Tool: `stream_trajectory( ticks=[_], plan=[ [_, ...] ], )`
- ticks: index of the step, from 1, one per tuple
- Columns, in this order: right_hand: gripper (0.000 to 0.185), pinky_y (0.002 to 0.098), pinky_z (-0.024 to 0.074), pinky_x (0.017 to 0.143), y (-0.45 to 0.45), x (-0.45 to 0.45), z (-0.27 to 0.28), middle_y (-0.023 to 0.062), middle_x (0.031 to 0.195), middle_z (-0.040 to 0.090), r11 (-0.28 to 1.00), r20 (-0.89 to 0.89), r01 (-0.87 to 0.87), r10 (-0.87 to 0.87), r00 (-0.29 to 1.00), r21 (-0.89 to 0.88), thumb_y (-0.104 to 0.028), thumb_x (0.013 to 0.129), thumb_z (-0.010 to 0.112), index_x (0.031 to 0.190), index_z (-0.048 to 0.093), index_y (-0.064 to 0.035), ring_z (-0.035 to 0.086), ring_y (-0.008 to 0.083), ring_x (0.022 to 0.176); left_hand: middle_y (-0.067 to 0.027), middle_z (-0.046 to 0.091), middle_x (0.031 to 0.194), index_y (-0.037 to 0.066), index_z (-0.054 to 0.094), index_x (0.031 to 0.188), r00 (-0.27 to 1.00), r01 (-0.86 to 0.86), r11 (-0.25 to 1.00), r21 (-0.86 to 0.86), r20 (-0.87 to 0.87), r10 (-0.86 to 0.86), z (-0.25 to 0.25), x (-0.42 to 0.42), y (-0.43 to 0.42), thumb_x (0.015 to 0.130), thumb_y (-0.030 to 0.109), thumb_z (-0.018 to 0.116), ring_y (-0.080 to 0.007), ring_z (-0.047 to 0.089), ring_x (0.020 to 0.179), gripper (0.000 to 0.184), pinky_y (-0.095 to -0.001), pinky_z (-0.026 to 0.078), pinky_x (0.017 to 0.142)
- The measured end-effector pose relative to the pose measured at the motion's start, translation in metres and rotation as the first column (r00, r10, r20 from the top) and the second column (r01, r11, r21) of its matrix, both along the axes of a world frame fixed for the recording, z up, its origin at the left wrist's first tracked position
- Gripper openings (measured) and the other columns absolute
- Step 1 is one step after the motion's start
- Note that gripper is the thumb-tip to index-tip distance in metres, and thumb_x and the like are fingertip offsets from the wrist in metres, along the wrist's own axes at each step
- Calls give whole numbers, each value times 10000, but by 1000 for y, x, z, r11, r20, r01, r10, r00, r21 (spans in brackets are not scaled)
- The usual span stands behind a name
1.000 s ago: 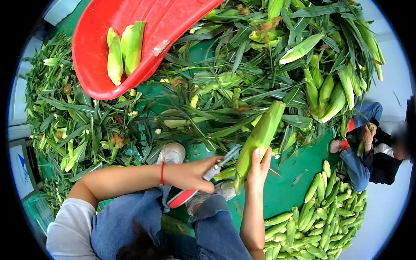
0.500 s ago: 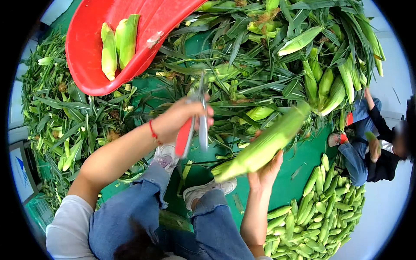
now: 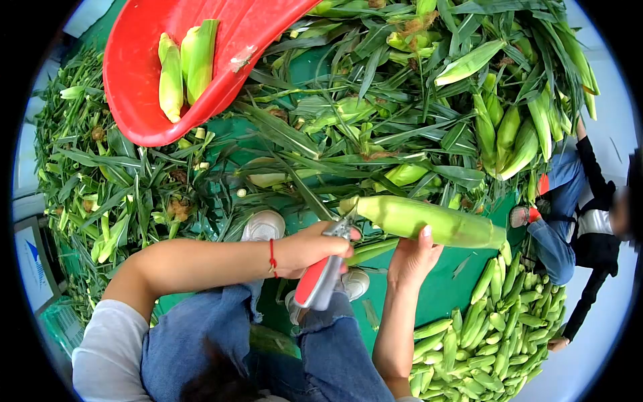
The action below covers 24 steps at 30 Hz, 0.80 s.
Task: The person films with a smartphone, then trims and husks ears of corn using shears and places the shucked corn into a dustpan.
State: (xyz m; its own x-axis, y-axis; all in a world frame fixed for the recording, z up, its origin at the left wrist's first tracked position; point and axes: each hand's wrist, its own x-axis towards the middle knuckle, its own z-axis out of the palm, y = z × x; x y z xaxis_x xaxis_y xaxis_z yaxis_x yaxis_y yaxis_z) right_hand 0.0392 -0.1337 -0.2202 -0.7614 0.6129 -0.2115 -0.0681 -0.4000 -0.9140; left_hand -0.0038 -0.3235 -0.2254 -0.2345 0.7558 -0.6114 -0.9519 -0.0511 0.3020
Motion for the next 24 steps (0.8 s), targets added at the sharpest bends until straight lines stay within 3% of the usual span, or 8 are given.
stream_trajectory(
  ticks=[2, 3, 5, 8, 11, 17, 22, 24],
  plan=[
    [561, 421, 414, 968, 2, 7, 0, 112, 1243, 479, 999, 67, 32, -29, 997, -33, -324, 858, 637, 1283, 384, -59, 489, 253, 1125, -92, 548, 871, 6, 452, 1182, 995, 43, 997, -58, -93, -48, 1, 0, -8, 772, 87, 528, -158, 562, 575, 425, -312, 473, 516],
    [581, 421, 416, 966, 3, 7, -1, 108, 1240, 478, 999, 78, 30, -28, 997, -29, -348, 855, 635, 1288, 377, -59, 488, 250, 1123, -102, 554, 891, 11, 424, 1200, 954, 116, 977, -179, -252, -160, 1, -7, -13, 771, 132, 602, -166, 580, 628, 480, -315, 477, 559],
    [624, 421, 418, 960, -2, 8, -4, 100, 1234, 477, 999, 100, 24, -21, 995, -29, -397, 849, 632, 1300, 365, -59, 487, 245, 1118, -114, 565, 890, 12, 394, 1203, 397, -12, 878, -478, -808, -435, 7, -18, -14, 747, 203, 688, -211, 600, 690, 575, -328, 480, 614],
    [687, 402, 391, 979, -22, 9, -5, 86, 1238, 475, 999, 108, -17, 21, 994, -29, -425, 829, 645, 1330, 329, -77, 467, 233, 1144, -163, 587, 906, 12, 393, 1162, 84, -107, 937, -332, -942, -324, 8, -24, 3, 700, 245, 739, -318, 621, 783, 623, -367, 490, 665],
    [728, 386, 372, 991, -31, 5, 1, 73, 1253, 455, 999, 113, -48, 47, 993, 9, -423, 809, 672, 1341, 310, -83, 451, 223, 1155, -201, 601, 842, 14, 395, 1119, 106, 120, 913, -389, -910, -402, 10, -21, 9, 689, 195, 686, -360, 617, 740, 550, -411, 493, 632],
    [672, 377, 383, 975, -28, 3, -1, 71, 1227, 458, 991, 192, -104, 119, 974, -89, -349, 840, 659, 1343, 307, -73, 460, 209, 1127, -192, 596, 808, 15, 389, 1091, 341, 68, 963, -259, -901, -266, 2, -17, 1, 680, 160, 674, -333, 615, 698, 521, -386, 478, 612],
    [529, 358, 435, 921, -25, 6, 1, 88, 1135, 529, 984, 249, -113, 146, 957, -141, -321, 881, 604, 1271, 379, -42, 534, 216, 1032, -109, 564, 1048, 6, 378, 1187, 644, 139, 972, -190, -728, -234, -22, -12, -7, 659, 340, 812, -208, 568, 931, 760, -323, 474, 793],
    [492, 349, 445, 910, -41, 8, 3, 91, 1135, 540, 977, 293, -213, 201, 935, 10, -335, 900, 573, 1245, 398, -31, 547, 215, 1018, -128, 548, 1072, 3, 373, 1207, 480, 16, 981, -195, -859, -179, -21, -8, -11, 657, 332, 814, -224, 552, 970, 778, -329, 448, 848]
  ],
)
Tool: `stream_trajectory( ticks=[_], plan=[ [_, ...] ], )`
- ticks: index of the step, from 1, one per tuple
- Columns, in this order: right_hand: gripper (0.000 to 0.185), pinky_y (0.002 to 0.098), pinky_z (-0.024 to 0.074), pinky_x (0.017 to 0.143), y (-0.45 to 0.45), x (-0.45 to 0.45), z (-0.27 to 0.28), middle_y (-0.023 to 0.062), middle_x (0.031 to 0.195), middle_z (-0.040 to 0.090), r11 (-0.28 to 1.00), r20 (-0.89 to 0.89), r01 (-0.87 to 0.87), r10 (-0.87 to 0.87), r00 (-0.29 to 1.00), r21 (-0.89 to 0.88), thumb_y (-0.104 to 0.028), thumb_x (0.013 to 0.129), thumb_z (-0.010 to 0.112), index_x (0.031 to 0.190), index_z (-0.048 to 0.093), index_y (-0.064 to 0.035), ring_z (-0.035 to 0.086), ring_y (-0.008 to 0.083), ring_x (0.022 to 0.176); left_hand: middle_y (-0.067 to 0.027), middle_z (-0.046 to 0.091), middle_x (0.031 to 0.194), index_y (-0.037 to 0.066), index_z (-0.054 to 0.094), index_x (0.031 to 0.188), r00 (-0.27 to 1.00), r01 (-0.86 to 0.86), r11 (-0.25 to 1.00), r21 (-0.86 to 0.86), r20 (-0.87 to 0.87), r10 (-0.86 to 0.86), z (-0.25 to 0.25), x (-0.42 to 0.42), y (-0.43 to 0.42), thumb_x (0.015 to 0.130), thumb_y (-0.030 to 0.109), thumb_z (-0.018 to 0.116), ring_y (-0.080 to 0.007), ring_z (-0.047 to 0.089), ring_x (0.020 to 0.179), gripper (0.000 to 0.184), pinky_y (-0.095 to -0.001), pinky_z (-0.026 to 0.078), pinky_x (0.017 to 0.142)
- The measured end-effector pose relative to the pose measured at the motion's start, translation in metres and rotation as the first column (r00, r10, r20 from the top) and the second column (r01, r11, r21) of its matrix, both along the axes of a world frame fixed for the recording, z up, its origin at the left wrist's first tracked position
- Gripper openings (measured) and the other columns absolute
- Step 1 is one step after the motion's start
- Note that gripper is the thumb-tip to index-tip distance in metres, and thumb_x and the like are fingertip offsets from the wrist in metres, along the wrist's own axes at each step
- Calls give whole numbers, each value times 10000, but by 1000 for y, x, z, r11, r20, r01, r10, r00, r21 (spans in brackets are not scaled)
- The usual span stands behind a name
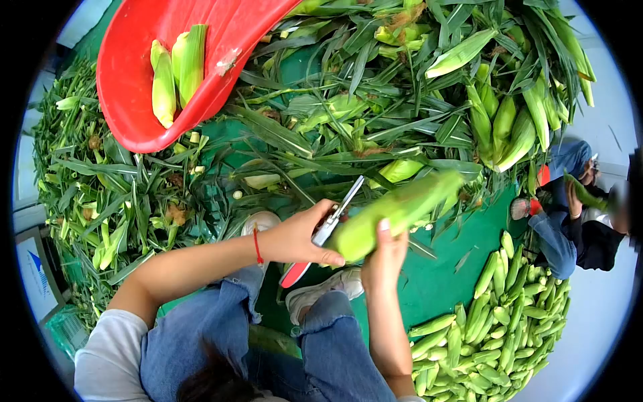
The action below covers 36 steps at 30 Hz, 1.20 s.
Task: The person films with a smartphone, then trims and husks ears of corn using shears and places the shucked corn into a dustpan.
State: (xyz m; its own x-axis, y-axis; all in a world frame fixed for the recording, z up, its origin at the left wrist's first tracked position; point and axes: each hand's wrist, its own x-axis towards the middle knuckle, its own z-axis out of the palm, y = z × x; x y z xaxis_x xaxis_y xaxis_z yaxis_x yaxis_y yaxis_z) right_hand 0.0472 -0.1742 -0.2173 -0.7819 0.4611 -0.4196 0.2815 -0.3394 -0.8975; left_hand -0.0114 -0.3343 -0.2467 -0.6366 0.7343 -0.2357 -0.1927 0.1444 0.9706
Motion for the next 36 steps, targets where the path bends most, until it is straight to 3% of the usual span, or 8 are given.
stream_trajectory(
  ticks=[5, 8, 13, 18, 22, 25, 30, 36],
  plan=[
    [660, 356, 327, 1007, -5, 2, -1, 124, 1229, 510, 831, -229, -554, 529, 817, -59, -517, 956, 310, 1355, 373, 5, 493, 228, 1112, -80, 475, 1230, 35, 304, 1325, 903, -369, 913, 177, 299, 307, 51, -6, -45, 658, 196, 800, -177, 507, 1083, 847, -343, 409, 938],
    [332, 317, 431, 893, 36, -24, -5, 108, 1053, 631, 759, 90, -447, 463, 882, 473, -257, 961, 440, 1093, 619, -11, 573, 198, 1001, -125, 547, 1145, 12, 379, 1301, 749, -643, 718, 267, 414, 517, 80, -22, -97, 789, 379, 645, -228, 584, 984, 684, -364, 493, 842],
    [320, 404, 455, 862, 113, -48, -62, 154, 1097, 568, -118, 288, -263, 395, 872, 958, -24, 755, 616, 1071, 595, -67, 532, 352, 986, -161, 547, 1109, -40, 412, 1239, 601, -798, 383, 465, 665, 444, 106, -100, -165, 890, 345, 552, -273, 540, 1037, 538, -379, 451, 902],
    [564, 391, 408, 966, 115, -100, -88, 107, 1191, 522, -473, 514, -300, 429, 743, 828, -107, 612, 745, 1139, 547, -131, 488, 295, 1137, -160, 555, 1151, -45, 475, 1180, 40, -999, -3, 50, 818, 574, 81, -126, -177, 879, 221, 565, -247, 530, 1075, 412, -370, 387, 992],
    [546, 407, 415, 975, 118, -105, -57, 51, 1140, 600, -285, 363, -233, 607, 707, 930, 1, 547, 708, 1072, 587, -91, 507, 303, 1144, -151, 542, 1115, -50, 412, 1214, 507, -843, 340, 417, 404, 762, 96, -85, -145, 853, 260, 569, -246, 566, 994, 500, -396, 457, 918],
    [371, 459, 402, 991, 96, -68, -16, 73, 1112, 600, -246, 280, -153, 658, 699, 957, -40, 650, 631, 1016, 579, -74, 509, 300, 1151, -135, 579, 1043, 41, 402, 1223, 883, -462, 881, 106, 148, 445, 101, -55, -92, 762, 284, 694, -231, 618, 904, 597, -333, 508, 776],
    [339, 478, 308, 1063, 9, 9, -16, 38, 1209, 544, -24, 105, -153, 827, 552, 988, -101, 691, 610, 1027, 595, -137, 443, 276, 1220, -77, 586, 1050, 40, 465, 1222, 479, -246, 965, 95, 877, 36, 15, -22, -14, 864, 297, 637, -124, 586, 887, 473, -300, 501, 761],
    [559, 501, 236, 1097, 2, 41, -10, 63, 1357, 420, -1, 287, -609, 883, 372, 793, -177, 721, 682, 1253, 512, -145, 287, 318, 1342, -123, 509, 1196, -14, 299, 1334, 796, -215, 977, -12, 577, 182, -22, 3, -16, 795, 197, 711, -165, 517, 1049, 710, -306, 445, 879]
  ],
)
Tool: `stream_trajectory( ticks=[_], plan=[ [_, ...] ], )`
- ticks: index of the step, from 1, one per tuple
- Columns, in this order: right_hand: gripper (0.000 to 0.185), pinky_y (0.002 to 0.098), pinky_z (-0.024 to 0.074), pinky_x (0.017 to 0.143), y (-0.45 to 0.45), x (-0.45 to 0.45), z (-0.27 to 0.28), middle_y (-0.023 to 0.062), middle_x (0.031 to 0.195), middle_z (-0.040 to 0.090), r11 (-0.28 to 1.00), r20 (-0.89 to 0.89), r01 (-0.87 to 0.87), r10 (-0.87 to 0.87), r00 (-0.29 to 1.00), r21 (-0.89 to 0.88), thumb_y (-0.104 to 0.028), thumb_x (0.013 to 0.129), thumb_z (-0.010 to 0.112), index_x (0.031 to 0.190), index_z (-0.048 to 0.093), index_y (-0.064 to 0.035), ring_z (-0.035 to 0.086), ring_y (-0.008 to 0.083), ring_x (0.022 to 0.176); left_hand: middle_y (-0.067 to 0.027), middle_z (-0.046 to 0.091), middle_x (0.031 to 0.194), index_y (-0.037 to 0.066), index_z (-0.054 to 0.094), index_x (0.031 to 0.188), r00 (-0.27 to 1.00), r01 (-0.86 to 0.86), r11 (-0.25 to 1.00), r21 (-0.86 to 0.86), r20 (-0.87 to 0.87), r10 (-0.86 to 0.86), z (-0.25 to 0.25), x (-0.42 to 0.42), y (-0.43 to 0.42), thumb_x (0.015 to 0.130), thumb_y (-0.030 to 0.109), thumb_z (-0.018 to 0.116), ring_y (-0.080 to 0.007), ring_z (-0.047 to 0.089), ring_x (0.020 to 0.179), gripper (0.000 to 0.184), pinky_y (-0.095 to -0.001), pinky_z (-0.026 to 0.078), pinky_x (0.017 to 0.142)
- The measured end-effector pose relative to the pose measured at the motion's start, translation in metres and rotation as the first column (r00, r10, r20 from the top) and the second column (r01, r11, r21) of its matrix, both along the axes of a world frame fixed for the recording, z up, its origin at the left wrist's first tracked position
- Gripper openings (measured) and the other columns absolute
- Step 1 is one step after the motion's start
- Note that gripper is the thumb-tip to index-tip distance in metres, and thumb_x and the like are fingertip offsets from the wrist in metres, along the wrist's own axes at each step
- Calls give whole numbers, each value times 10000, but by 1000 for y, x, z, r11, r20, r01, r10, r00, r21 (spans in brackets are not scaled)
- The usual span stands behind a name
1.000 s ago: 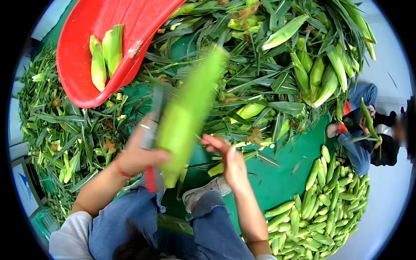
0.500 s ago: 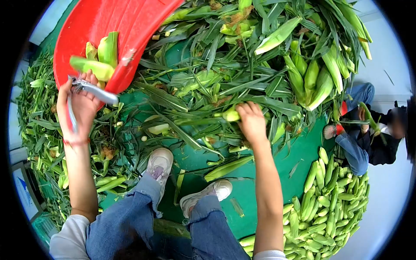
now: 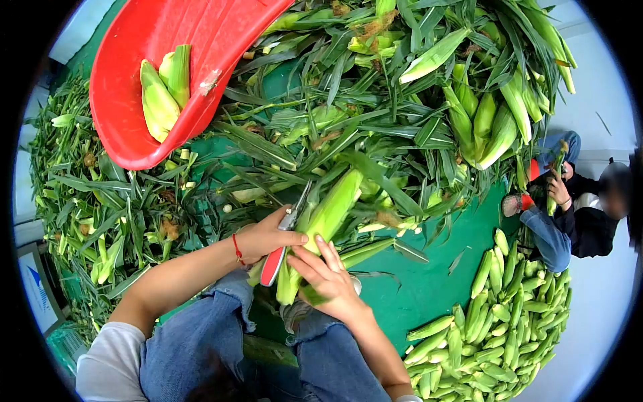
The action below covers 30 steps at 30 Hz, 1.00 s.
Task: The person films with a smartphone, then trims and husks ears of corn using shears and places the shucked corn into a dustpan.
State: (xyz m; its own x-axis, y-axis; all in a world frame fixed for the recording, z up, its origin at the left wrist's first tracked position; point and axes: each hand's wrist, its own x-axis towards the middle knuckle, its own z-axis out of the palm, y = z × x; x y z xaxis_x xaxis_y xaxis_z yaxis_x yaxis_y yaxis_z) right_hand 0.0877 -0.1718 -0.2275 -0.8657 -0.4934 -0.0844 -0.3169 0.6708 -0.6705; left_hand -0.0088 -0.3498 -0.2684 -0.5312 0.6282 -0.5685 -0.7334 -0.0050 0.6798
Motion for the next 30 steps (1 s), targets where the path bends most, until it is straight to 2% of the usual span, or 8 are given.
stream_trajectory(
  ticks=[4, 7, 12, 15, 18, 21, 25, 30],
  plan=[
    [620, 461, 299, 1057, 18, -2, -7, 78, 1375, 386, 456, 422, 561, -376, 825, -691, -325, 807, 644, 1327, 408, -84, 333, 252, 1307, -133, 529, 1149, -15, 325, 1291, 937, -24, 999, -29, -350, 13, 21, -18, 5, 762, 212, 729, -197, 531, 1013, 703, -313, 438, 869],
    [626, 419, 384, 969, 21, -36, -9, 74, 1290, 452, -70, 800, 845, -373, 471, -530, -400, 846, 620, 1311, 392, -48, 455, 198, 1168, -156, 560, 1053, 14, 358, 1248, 706, 168, 958, -234, -650, -282, 52, -35, 19, 735, 256, 744, -218, 565, 948, 686, -331, 452, 814],
    [518, 349, 390, 968, 21, -58, 17, 113, 1201, 535, -91, 759, 765, -249, 602, -637, -325, 853, 624, 1237, 434, -34, 487, 228, 1142, -98, 535, 1037, 38, 401, 1240, 669, 149, 985, -83, -725, -162, 47, -46, 15, 711, 250, 773, -171, 505, 972, 680, -309, 404, 886],
    [513, 385, 477, 911, 33, -69, 20, 116, 1242, 527, -253, 770, 728, -246, 589, -637, -394, 863, 587, 1230, 449, -63, 495, 263, 1174, -135, 542, 1030, 14, 413, 1217, 975, -170, 983, -72, -156, 157, 43, -50, -4, 721, 194, 729, -225, 504, 1043, 616, -344, 423, 883],
    [470, 432, 453, 967, 56, -73, 19, 115, 1227, 543, -341, 770, 695, -366, 522, -633, -411, 883, 561, 1167, 482, -45, 501, 255, 1176, -171, 537, 995, 2, 412, 1195, 638, -305, 691, -655, -680, -362, 28, -56, -24, 705, 156, 681, -256, 529, 1009, 580, -344, 438, 856],
    [501, 427, 450, 961, 61, -71, 18, 111, 1208, 532, -449, 787, 660, -470, 399, -603, -351, 852, 628, 1204, 445, -45, 502, 255, 1158, -195, 529, 968, -16, 400, 1182, 551, -329, 688, -646, -723, -415, 39, -35, -30, 678, 135, 655, -275, 548, 958, 585, -344, 444, 840],
    [495, 411, 453, 937, 46, -72, 17, 131, 1181, 535, -334, 632, 662, -725, 275, -671, -332, 855, 619, 1196, 439, -22, 519, 256, 1129, -94, 550, 1072, -8, 315, 1326, 969, 64, 989, 136, 227, -94, 56, -1, -18, 774, 56, 577, -217, 577, 1024, 614, -348, 449, 903],
    [497, 407, 447, 946, 20, -64, 14, 149, 1148, 544, -171, 517, 647, -760, 393, -743, -312, 857, 604, 1204, 431, 0, 530, 268, 1105, -80, 528, 1085, 19, 286, 1366, 919, 52, 986, 156, 379, -109, 65, 3, 19, 801, 102, 609, -189, 551, 1015, 656, -313, 456, 847]
  ],
)
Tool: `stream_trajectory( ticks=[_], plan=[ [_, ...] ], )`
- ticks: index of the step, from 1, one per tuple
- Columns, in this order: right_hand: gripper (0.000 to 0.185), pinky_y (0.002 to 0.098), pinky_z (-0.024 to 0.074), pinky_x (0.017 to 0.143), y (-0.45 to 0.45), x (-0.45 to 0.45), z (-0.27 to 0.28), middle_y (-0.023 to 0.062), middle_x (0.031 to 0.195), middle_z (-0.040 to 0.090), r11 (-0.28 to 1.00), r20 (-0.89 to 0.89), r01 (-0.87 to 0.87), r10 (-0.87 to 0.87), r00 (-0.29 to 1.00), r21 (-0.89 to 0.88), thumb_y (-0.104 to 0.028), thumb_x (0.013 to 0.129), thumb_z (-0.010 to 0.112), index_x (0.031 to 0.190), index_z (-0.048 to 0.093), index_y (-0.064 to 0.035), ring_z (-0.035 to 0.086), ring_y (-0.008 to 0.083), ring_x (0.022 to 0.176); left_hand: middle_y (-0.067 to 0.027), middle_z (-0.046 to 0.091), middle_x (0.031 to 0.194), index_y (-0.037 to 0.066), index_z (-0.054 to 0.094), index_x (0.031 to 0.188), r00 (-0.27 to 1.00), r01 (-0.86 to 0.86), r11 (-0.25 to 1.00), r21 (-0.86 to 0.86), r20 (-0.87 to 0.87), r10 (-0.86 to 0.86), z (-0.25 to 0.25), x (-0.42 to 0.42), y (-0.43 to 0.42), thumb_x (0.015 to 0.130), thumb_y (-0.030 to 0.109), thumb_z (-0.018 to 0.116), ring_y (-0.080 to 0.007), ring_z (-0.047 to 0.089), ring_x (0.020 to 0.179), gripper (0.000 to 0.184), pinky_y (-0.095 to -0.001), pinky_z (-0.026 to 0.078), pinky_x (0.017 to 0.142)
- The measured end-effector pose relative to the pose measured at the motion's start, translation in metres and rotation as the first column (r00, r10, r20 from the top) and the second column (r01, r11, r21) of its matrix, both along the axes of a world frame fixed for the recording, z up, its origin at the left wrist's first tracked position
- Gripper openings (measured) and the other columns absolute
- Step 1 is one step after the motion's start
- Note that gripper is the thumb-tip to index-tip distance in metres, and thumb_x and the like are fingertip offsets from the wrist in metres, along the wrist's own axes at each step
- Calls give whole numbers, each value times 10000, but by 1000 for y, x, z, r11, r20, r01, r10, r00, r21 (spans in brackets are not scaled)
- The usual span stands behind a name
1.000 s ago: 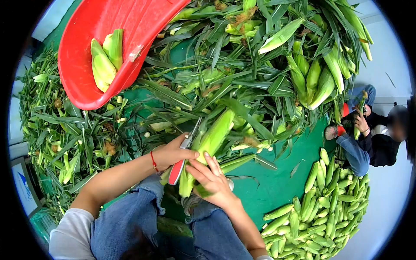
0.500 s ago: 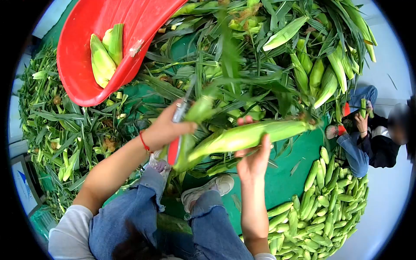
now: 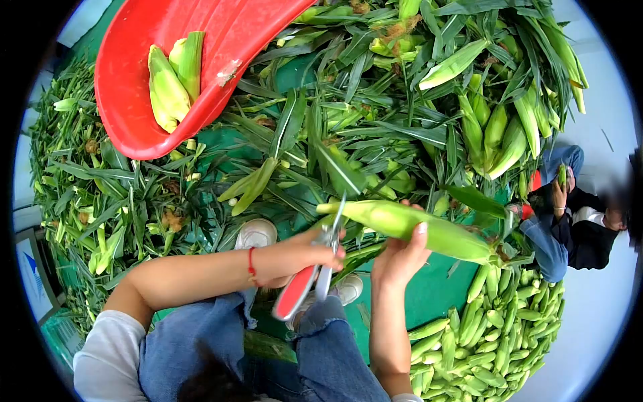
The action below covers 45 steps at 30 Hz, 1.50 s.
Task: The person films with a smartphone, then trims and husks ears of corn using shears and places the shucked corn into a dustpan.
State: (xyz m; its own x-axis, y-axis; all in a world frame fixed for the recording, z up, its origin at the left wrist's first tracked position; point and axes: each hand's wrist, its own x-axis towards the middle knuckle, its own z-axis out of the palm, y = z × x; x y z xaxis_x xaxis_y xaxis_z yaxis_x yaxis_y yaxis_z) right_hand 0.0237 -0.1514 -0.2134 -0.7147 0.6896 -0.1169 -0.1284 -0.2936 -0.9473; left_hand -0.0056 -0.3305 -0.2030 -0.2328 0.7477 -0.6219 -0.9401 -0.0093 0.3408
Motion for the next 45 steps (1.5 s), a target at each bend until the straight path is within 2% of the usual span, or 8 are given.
stream_trajectory(
  ticks=[13, 18, 21, 25, 31, 36, 39, 45],
  plan=[
    [508, 408, 404, 995, -23, 4, 1, 149, 1175, 507, 955, 21, -18, 26, 999, -297, -76, 855, 623, 1267, 330, -23, 518, 264, 1109, -77, 567, 886, 52, 475, 1107, 881, -436, 866, -244, 78, 466, -17, -10, 5, 840, 158, 615, -172, 582, 646, 319, -311, 513, 582],
    [489, 430, 401, 973, -34, 12, -2, 108, 1197, 481, 966, 97, -127, 152, 984, -223, -158, 866, 634, 1252, 349, -68, 515, 226, 1080, -52, 582, 897, 64, 439, 1157, 829, -520, 838, -164, -332, 449, -42, -11, 0, 852, 112, 611, -160, 603, 737, 354, -285, 513, 629],
    [505, 406, 408, 956, -31, 3, 4, 97, 1189, 486, 969, 147, -72, 109, 983, -238, -146, 851, 652, 1251, 351, -73, 516, 226, 1077, -116, 513, 1086, 49, 388, 1219, 412, -390, 891, -231, -909, -55, -42, -8, -10, 773, 119, 691, -238, 556, 973, 544, -344, 462, 835],
    [540, 350, 430, 935, -28, 10, -11, 119, 1179, 504, 943, 290, -321, 334, 897, -93, -128, 830, 676, 1262, 370, -19, 515, 204, 1072, -179, 488, 1111, -13, 383, 1199, -126, -168, 962, -216, -963, -238, -33, -25, -9, 680, 171, 753, -348, 514, 1039, 664, -376, 424, 913],
    [379, 292, 458, 887, -6, 32, -6, 105, 1112, 581, 861, 261, -400, 484, 836, -315, -67, 846, 618, 1183, 478, 36, 573, 184, 1007, 12, 468, 949, 76, 438, 1221, 780, -176, 984, -8, -612, 134, -40, -26, -30, 717, 187, 780, -70, 458, 901, 618, -226, 399, 791],
    [831, 324, 433, 915, 22, 54, -84, 200, 1324, 367, 865, 567, -484, 335, 752, 131, -156, 770, 733, 1387, 214, 45, 448, 231, 1139, -48, 494, 1018, 40, 374, 1263, 662, -345, 930, -127, -735, 145, -37, -20, -35, 730, 195, 763, -143, 488, 953, 677, -283, 404, 841],
    [638, 313, 457, 865, 12, 40, -36, 137, 1180, 441, 934, 480, -262, 119, 869, 243, -165, 837, 664, 1337, 303, -2, 491, 188, 1020, -104, 501, 1076, 17, 349, 1273, 414, -372, 902, -217, -909, -48, -26, -11, -32, 728, 219, 756, -193, 497, 1005, 710, -314, 404, 869],
    [432, 328, 422, 900, -32, -2, -8, 90, 1117, 487, 880, 250, -383, 453, 856, -283, -354, 965, 434, 1297, 359, -90, 489, 194, 1024, -209, 448, 1171, -21, 254, 1366, 106, -99, 969, -227, -970, -217, -12, 2, -11, 699, 231, 722, -336, 489, 1083, 853, -388, 399, 933]
  ],
)
